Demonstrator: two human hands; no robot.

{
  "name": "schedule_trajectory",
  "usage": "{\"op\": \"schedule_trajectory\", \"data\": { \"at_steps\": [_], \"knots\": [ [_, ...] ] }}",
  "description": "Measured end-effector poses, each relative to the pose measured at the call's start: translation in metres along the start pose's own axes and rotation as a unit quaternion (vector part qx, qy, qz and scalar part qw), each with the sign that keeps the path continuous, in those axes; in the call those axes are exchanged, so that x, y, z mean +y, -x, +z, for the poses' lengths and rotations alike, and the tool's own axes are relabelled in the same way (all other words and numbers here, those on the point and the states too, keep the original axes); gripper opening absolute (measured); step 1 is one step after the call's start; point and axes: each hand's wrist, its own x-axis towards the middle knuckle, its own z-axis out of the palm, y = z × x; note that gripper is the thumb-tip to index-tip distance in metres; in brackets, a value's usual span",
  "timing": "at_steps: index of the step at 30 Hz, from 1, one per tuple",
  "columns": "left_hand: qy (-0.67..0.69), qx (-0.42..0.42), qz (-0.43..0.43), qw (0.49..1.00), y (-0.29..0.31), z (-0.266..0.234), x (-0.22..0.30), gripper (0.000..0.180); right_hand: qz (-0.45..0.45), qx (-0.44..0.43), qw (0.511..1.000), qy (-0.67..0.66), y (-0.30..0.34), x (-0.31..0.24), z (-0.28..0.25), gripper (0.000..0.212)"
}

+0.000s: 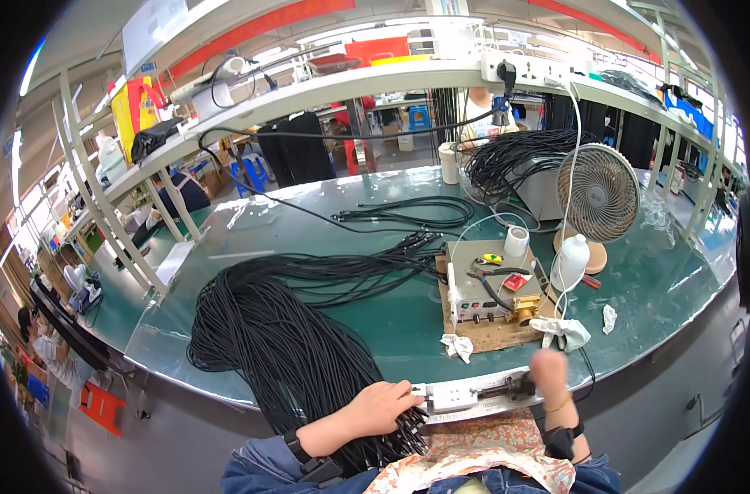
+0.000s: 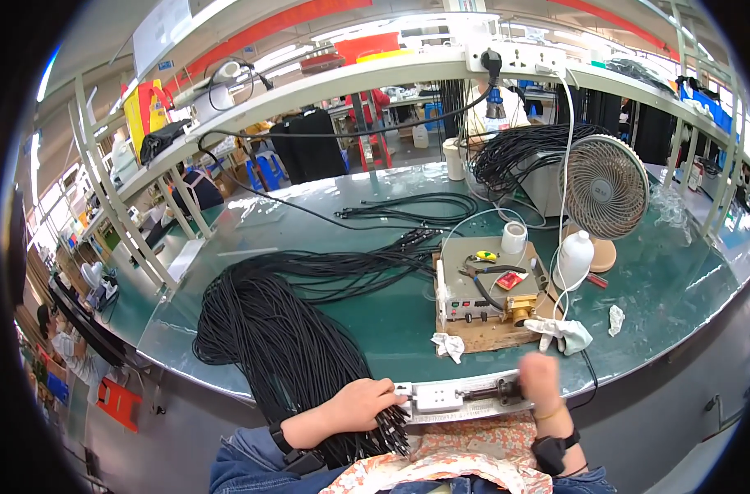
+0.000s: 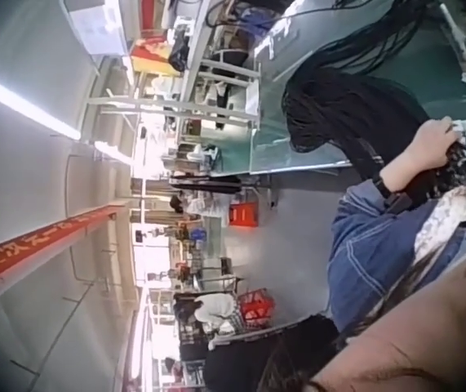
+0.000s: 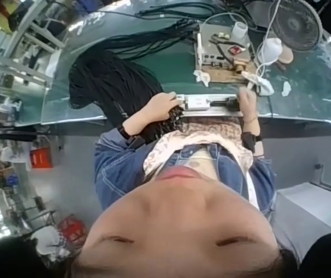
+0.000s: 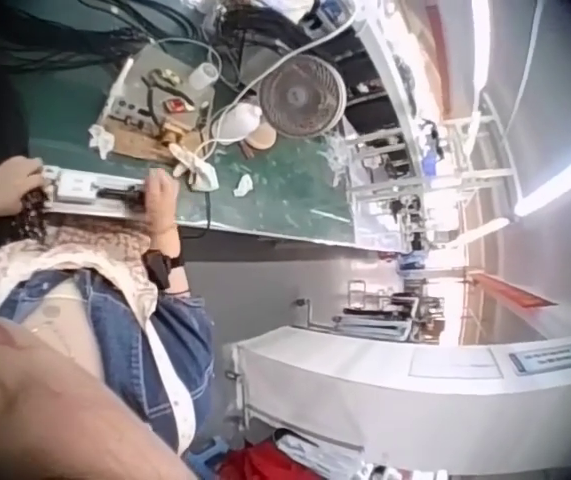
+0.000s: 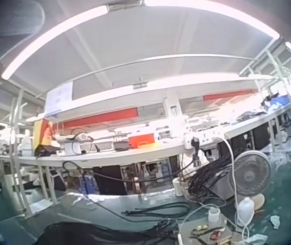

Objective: The person holds a bundle of cables and positions the connector of one cable under a machine to apply a substance. After removing the cable, they place it into a jig and pull a lever before repeating the process.

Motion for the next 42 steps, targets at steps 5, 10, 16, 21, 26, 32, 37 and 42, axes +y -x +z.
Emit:
{"op": "schedule_trajectory", "data": {
  "at_steps": [5,10,16,21,26,32,37,42],
  "knots": [
    [0.082,0.063,0.022,0.994,0.000,0.013,-0.018,0.050,-0.089,-0.053,0.991,0.088,-0.013,-0.058,0.011,0.029],
    [0.106,0.228,0.088,0.964,0.004,0.005,-0.022,0.048,0.156,0.009,0.965,-0.212,-0.009,-0.048,-0.004,0.035],
    [0.132,0.063,0.031,0.989,0.002,0.004,-0.022,0.037,0.139,0.209,0.866,-0.432,-0.017,-0.023,-0.011,0.039],
    [0.113,0.066,0.002,0.991,-0.001,0.004,-0.013,0.036,0.147,0.215,0.858,-0.444,-0.017,-0.023,-0.018,0.040],
    [0.111,-0.004,-0.006,0.994,-0.001,-0.003,-0.018,0.036,-0.124,-0.151,0.972,0.129,-0.016,-0.054,0.015,0.039],
    [0.167,0.025,0.012,0.986,0.005,-0.027,-0.028,0.030,0.036,-0.006,0.985,-0.170,-0.010,-0.040,-0.006,0.038],
    [0.256,0.056,0.004,0.965,-0.012,-0.016,-0.027,0.030,0.068,-0.027,0.980,-0.185,-0.013,-0.046,-0.003,0.038],
    [0.081,0.080,0.075,0.991,-0.005,-0.003,-0.024,0.032,0.067,0.115,0.956,-0.261,-0.010,-0.033,-0.007,0.034]
  ]
}}
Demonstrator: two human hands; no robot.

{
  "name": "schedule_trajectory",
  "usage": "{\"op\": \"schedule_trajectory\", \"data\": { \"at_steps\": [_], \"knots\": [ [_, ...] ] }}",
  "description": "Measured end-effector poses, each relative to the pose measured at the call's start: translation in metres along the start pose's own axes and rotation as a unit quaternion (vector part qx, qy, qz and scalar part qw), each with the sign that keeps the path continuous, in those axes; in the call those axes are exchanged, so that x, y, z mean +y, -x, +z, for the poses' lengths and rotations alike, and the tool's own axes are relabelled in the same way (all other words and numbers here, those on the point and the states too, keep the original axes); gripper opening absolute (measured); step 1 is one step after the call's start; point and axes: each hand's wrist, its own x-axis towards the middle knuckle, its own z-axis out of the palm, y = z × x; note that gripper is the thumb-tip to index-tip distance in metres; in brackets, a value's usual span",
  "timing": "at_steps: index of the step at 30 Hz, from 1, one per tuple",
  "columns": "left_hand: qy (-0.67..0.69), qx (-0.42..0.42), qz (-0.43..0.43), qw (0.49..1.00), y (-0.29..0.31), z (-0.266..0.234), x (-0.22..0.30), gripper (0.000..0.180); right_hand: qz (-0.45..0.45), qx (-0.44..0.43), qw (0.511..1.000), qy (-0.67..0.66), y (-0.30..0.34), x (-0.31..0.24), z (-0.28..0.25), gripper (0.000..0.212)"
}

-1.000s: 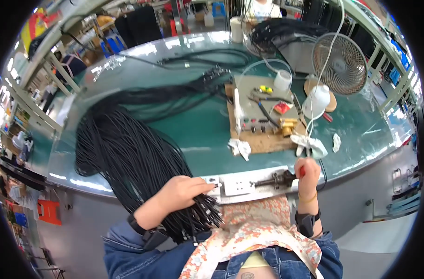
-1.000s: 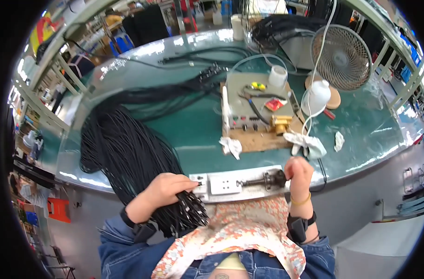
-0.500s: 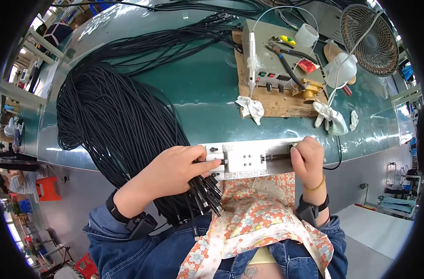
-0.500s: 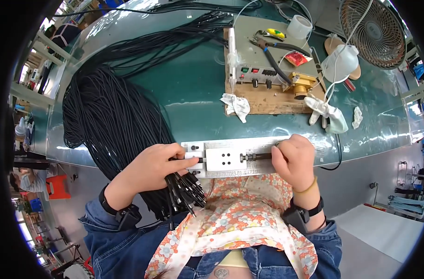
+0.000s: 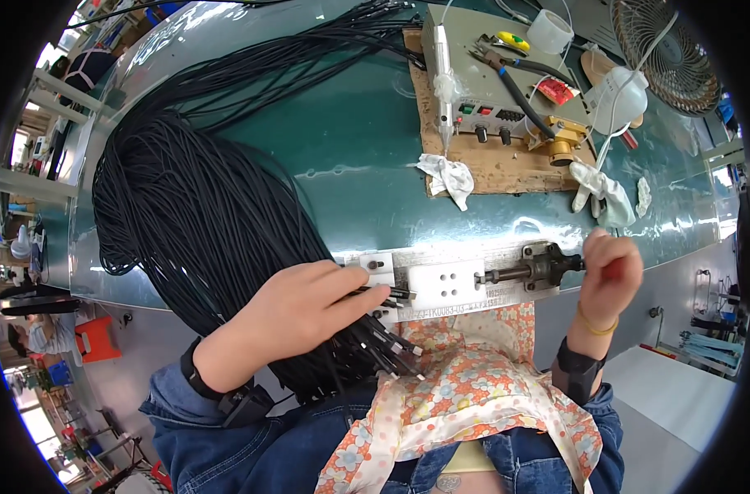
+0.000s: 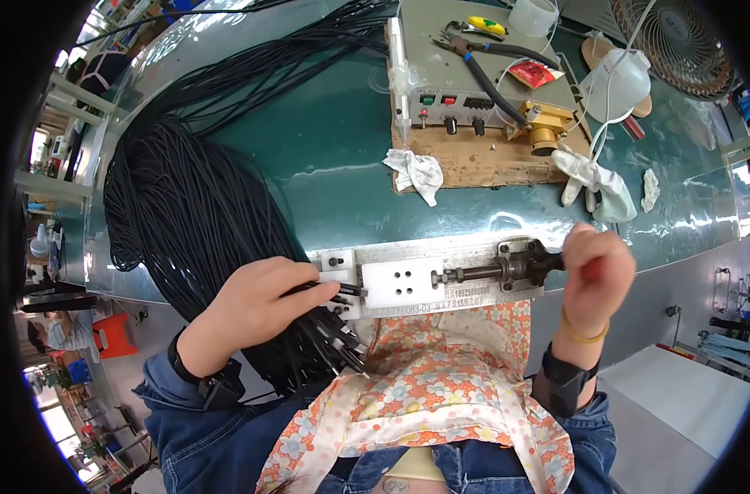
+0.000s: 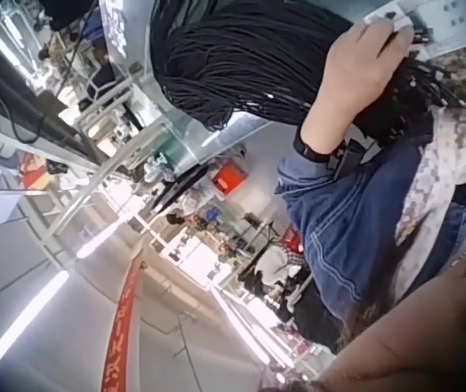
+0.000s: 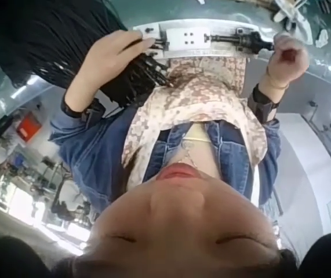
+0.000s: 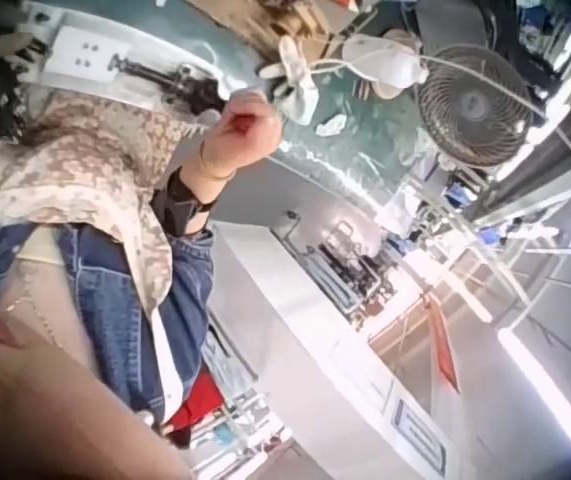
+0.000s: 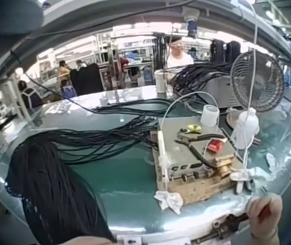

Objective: The person holds a bundle of cables and positions the connector of one cable under a machine to apply a substance. After removing the cable, they place it into a jig and pull a lever before repeating the process.

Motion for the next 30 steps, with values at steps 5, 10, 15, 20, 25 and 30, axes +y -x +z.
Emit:
{"op": "schedule_trajectory", "data": {
  "at_steps": [5,10,15,20,25,30],
  "knots": [
    [-0.070,-0.120,-0.060,0.989,0.002,-0.012,0.014,0.037,0.111,0.046,0.945,-0.306,-0.011,0.000,-0.021,0.029],
    [-0.059,-0.124,-0.052,0.989,0.000,-0.013,0.009,0.039,-0.060,-0.124,0.980,0.144,0.005,-0.002,0.027,0.031],
    [0.015,-0.040,-0.047,0.998,0.011,-0.002,-0.001,0.044,-0.072,-0.177,0.953,0.236,0.007,-0.003,0.019,0.037],
    [0.048,-0.020,-0.046,0.998,0.010,-0.003,-0.003,0.047,0.040,-0.010,0.999,-0.026,-0.003,-0.003,0.002,0.036],
    [-0.003,-0.081,-0.057,0.995,-0.006,-0.008,0.008,0.041,0.069,0.043,0.982,-0.168,-0.009,-0.002,-0.010,0.036],
    [-0.039,-0.108,-0.058,0.992,-0.009,-0.012,0.009,0.044,-0.116,-0.140,0.952,0.247,0.006,-0.001,0.008,0.031]
  ]
}}
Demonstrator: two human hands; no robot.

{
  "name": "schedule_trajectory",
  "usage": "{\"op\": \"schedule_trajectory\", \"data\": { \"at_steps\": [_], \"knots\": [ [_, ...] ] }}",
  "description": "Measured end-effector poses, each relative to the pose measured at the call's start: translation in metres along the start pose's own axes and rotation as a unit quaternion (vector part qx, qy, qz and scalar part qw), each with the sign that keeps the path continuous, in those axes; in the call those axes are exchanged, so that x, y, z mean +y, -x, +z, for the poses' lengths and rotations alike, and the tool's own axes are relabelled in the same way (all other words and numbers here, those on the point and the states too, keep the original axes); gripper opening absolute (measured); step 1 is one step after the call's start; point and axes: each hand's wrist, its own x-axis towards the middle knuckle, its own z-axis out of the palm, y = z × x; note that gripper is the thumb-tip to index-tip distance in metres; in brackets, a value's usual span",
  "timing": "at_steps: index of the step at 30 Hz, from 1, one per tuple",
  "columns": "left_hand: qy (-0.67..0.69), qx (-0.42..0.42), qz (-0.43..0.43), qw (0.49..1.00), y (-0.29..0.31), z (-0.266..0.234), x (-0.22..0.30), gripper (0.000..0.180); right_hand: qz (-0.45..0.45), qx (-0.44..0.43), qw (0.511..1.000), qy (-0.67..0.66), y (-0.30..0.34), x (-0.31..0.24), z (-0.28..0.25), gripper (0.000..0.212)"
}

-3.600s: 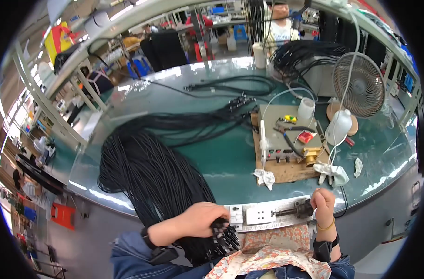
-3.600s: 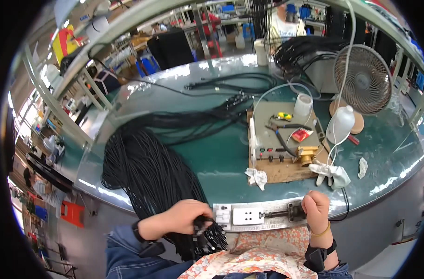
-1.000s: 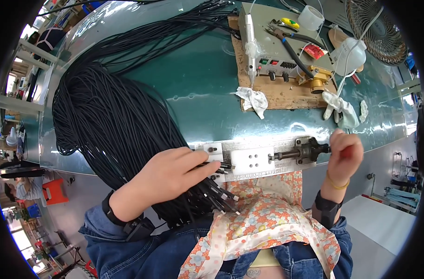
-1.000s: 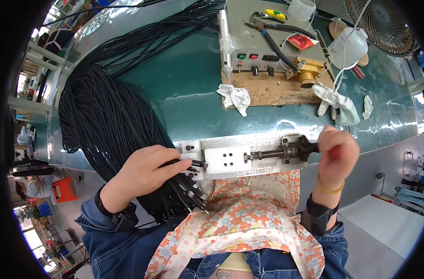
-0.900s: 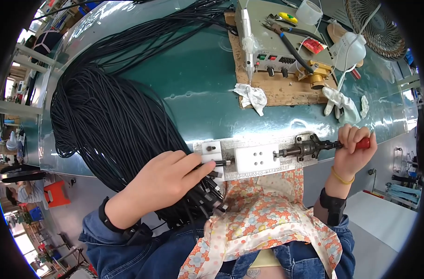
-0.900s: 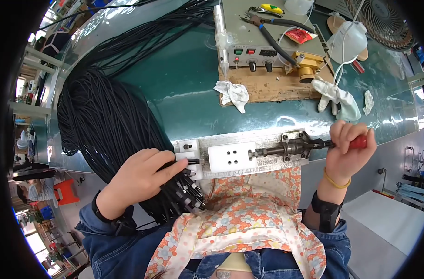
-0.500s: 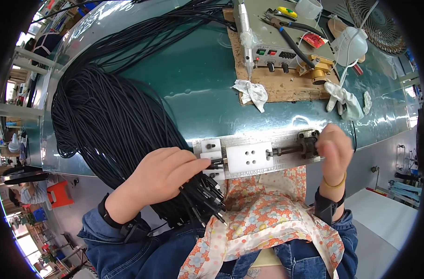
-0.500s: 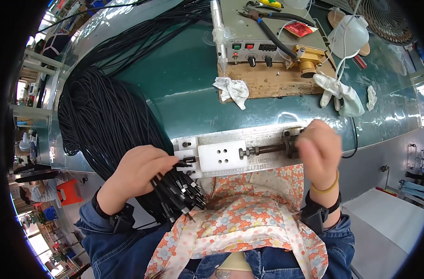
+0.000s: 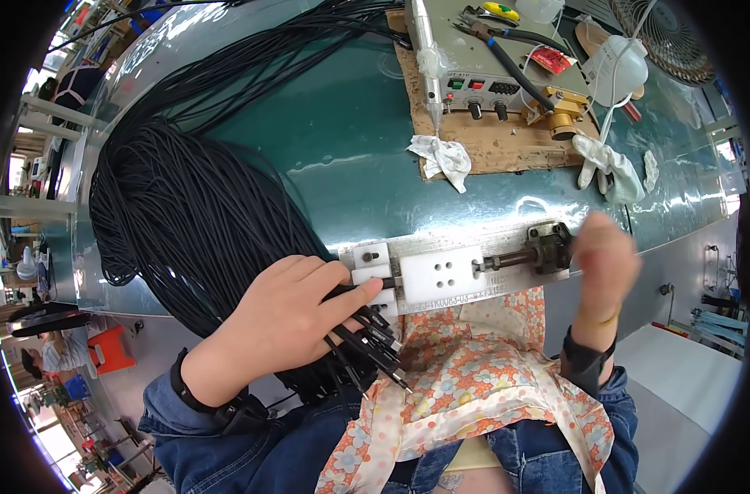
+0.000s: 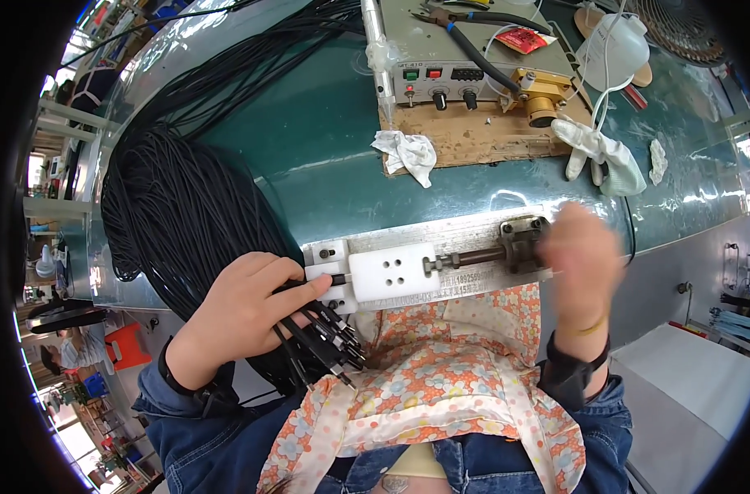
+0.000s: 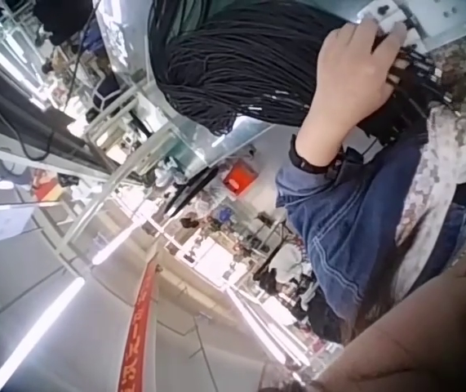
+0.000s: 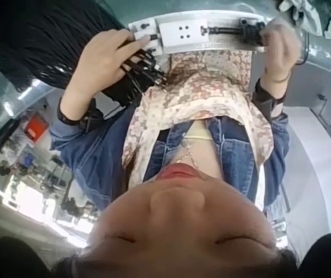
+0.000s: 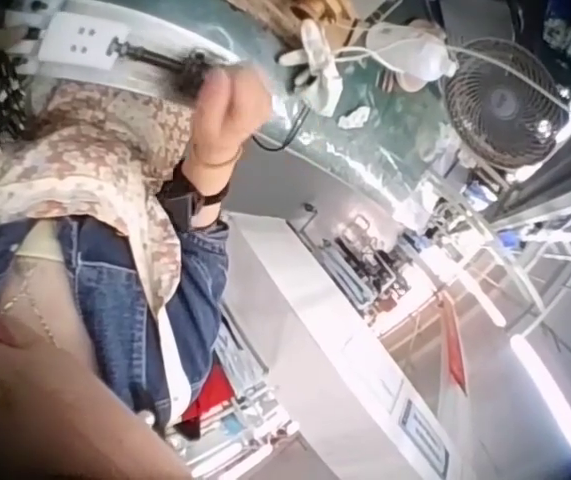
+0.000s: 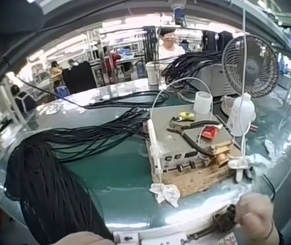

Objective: The person holds a bundle of cables and positions the connector of one cable under a machine to apply a substance. After removing the cable, they place it into a jig and pull a lever before repeating the process.

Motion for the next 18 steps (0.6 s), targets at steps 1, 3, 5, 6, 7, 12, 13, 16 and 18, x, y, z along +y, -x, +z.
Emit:
{"op": "schedule_trajectory", "data": {
  "at_steps": [1,3,5,6,7,12,13,16,18],
  "knots": [
    [0.005,-0.003,-0.001,1.000,0.000,-0.001,0.000,0.043,0.001,0.001,1.000,-0.001,-0.002,-0.003,0.003,0.031],
    [0.018,0.027,0.004,0.999,0.003,0.005,-0.003,0.044,-0.025,-0.099,0.995,0.002,-0.013,-0.008,0.006,0.026],
    [0.045,0.088,0.012,0.995,0.007,0.011,-0.007,0.044,-0.039,-0.148,0.988,0.004,-0.015,-0.008,0.005,0.024],
    [0.044,0.088,0.012,0.995,0.009,0.011,-0.008,0.044,-0.002,-0.100,0.994,-0.050,-0.013,-0.007,0.003,0.026],
    [0.037,0.095,0.040,0.994,0.012,0.010,-0.010,0.047,0.036,-0.052,0.993,-0.102,-0.010,-0.006,-0.001,0.028],
    [-0.022,0.025,0.030,0.999,0.011,0.007,-0.001,0.053,0.091,0.093,0.954,-0.269,-0.004,0.006,-0.008,0.030],
    [-0.043,-0.018,-0.001,0.999,0.009,0.006,0.001,0.054,0.092,0.093,0.955,-0.268,-0.004,0.009,-0.012,0.030],
    [-0.045,-0.040,-0.010,0.998,0.008,-0.002,0.004,0.053,0.141,0.178,0.863,-0.450,-0.005,0.016,-0.024,0.033],
    [-0.048,-0.053,-0.017,0.997,0.007,-0.002,0.004,0.052,0.070,0.101,0.953,-0.276,-0.003,0.005,-0.011,0.031]
  ]
}}
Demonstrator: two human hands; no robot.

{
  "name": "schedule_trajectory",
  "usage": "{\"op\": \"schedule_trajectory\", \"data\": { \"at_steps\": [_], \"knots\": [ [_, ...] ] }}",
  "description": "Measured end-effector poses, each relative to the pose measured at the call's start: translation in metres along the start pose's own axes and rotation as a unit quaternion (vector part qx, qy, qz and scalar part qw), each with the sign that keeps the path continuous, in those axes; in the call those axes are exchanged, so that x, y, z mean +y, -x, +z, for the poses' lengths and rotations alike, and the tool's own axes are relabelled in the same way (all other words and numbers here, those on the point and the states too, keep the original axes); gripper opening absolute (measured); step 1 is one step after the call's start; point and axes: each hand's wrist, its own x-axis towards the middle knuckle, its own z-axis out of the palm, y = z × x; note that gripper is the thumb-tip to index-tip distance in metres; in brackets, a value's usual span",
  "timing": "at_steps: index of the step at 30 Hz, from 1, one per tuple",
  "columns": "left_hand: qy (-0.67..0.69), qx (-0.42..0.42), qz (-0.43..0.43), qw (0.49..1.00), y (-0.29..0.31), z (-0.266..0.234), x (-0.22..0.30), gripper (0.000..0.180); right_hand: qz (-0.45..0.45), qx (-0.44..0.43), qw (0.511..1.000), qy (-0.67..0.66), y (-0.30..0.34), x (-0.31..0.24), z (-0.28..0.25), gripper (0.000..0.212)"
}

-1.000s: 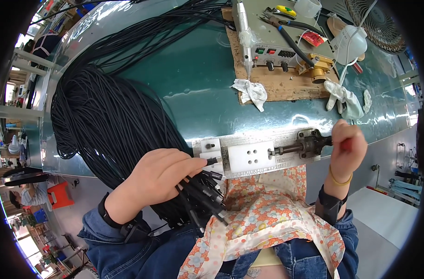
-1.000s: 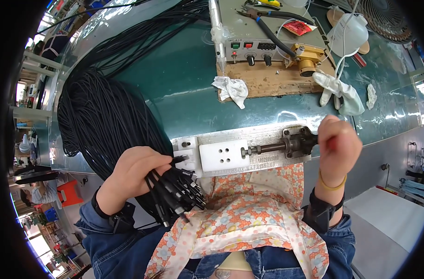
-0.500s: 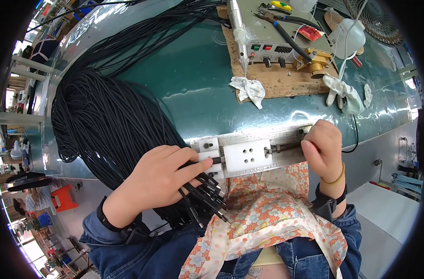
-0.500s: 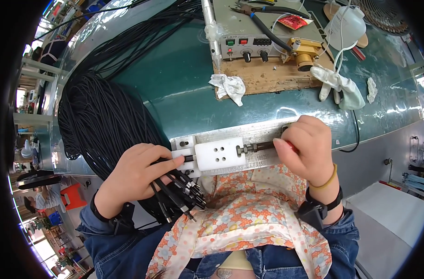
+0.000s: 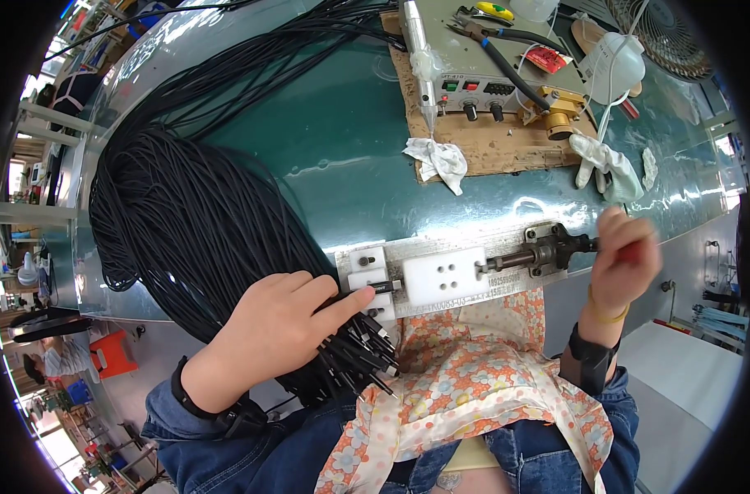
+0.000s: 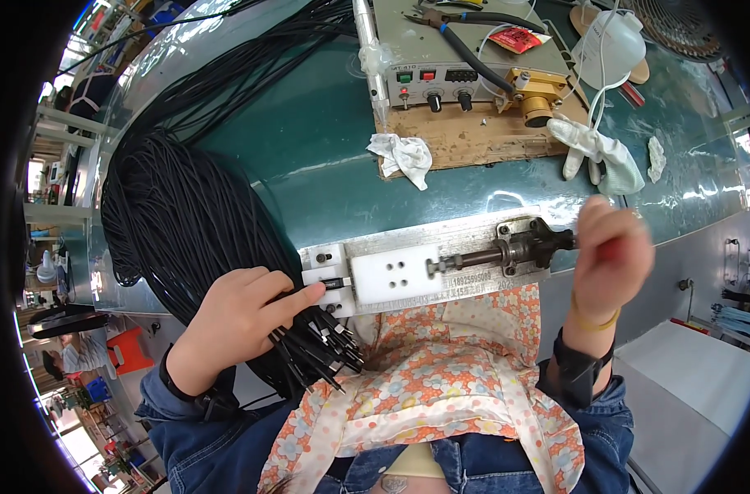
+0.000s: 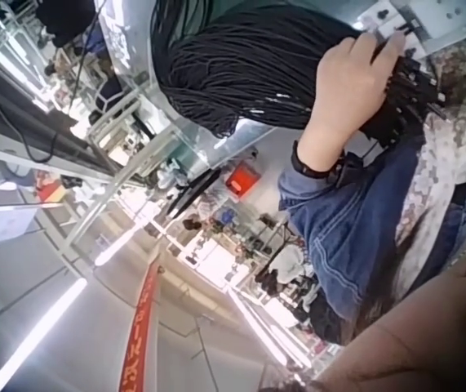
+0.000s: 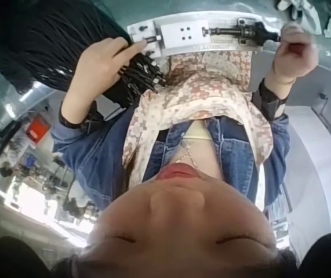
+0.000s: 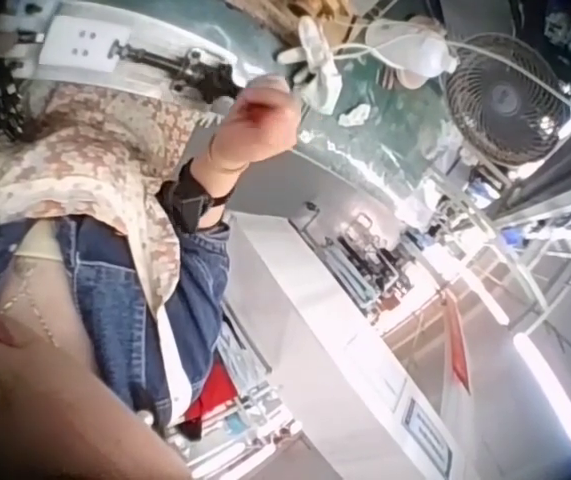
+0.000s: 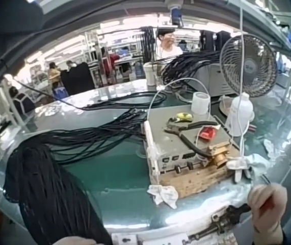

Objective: The person holds a bundle of cables and positions the connector of one cable under a machine to apply a substance. After removing the cable, they place it into a jig and pull a lever before repeating the process.

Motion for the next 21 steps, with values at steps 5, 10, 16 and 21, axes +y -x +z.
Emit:
{"op": "schedule_trajectory", "data": {
  "at_steps": [5,10,16,21],
  "knots": [
    [0.044,0.089,0.017,0.995,0.008,0.001,-0.003,0.046,-0.074,-0.212,0.938,0.266,-0.005,-0.001,0.025,0.033],
    [0.142,0.083,0.066,0.984,0.018,-0.010,-0.008,0.043,0.045,-0.031,0.997,0.058,-0.001,-0.004,0.006,0.036],
    [0.262,0.131,0.064,0.954,-0.002,0.009,-0.004,0.045,0.033,-0.021,0.998,0.049,0.001,0.000,0.006,0.039],
    [-0.011,0.072,0.029,0.997,0.004,0.007,0.001,0.043,0.075,0.109,0.976,-0.176,-0.003,0.001,-0.012,0.038]
  ]
}}
